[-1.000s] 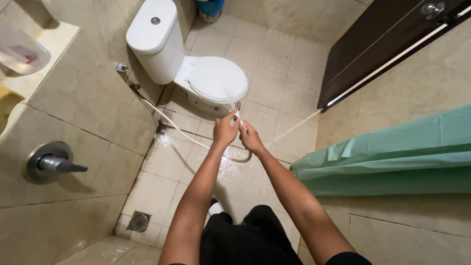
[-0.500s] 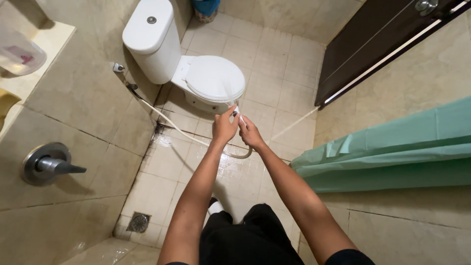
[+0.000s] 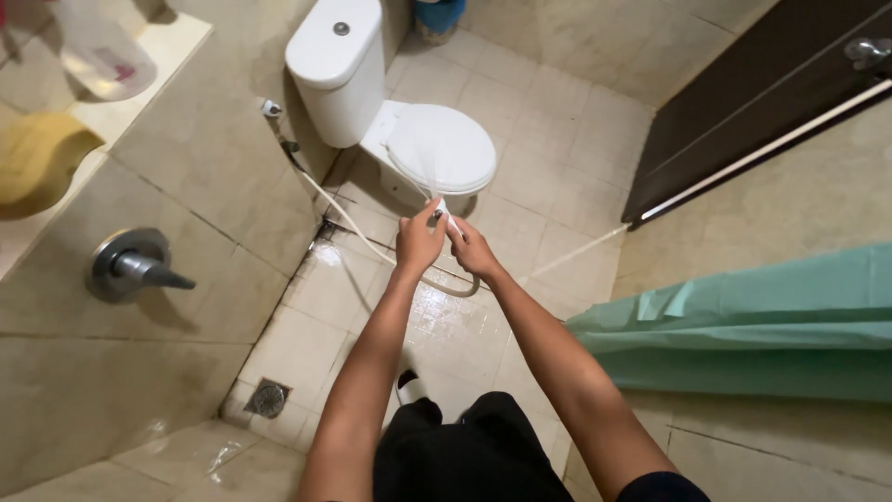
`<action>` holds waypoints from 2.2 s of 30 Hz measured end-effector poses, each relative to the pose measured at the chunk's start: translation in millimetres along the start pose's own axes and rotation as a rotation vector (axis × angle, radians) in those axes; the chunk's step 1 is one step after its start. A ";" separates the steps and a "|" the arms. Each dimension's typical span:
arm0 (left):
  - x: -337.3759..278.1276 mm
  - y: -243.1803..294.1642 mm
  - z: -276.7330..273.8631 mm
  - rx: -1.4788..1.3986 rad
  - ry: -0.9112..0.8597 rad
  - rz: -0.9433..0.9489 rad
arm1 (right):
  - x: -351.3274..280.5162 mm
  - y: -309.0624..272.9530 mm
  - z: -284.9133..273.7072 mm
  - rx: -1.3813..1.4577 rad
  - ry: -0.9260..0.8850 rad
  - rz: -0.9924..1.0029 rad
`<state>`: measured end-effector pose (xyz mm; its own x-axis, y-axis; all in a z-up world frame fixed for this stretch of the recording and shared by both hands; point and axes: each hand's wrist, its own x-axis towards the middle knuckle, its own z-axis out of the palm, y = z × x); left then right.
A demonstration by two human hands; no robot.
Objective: The person uses a handheld bidet sprayer to rinse the toilet bowl and the surrounding floor area. They direct the water stream into the toilet and along the base of the fixture, then move to spray the tiled floor near the shower curtain.
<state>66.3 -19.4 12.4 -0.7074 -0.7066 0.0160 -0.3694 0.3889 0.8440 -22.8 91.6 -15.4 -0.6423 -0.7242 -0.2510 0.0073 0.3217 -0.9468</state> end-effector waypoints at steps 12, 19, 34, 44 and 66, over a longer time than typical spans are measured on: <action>-32.1 -45.7 -56.6 -0.037 0.207 -0.040 | 10.2 -19.5 60.6 -0.113 -0.280 -0.113; -35.6 -70.1 -79.5 0.033 0.362 -0.047 | 16.5 -51.1 88.2 -0.254 -0.351 -0.188; -27.2 -27.1 -92.3 -0.062 0.535 0.131 | 25.8 -94.8 77.4 -0.344 -0.290 -0.354; -15.0 -2.8 -78.7 -0.064 0.440 0.147 | 43.4 -66.1 53.3 -0.230 -0.211 -0.418; -18.5 -8.3 -76.6 -0.030 0.460 0.150 | 34.3 -72.5 57.0 -0.146 -0.285 -0.331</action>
<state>128.7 -54.8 46.2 -0.4093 -0.8348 0.3682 -0.2616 0.4940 0.8292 -1.7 8.6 33.2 -0.3553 -0.9347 -0.0047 -0.2836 0.1126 -0.9523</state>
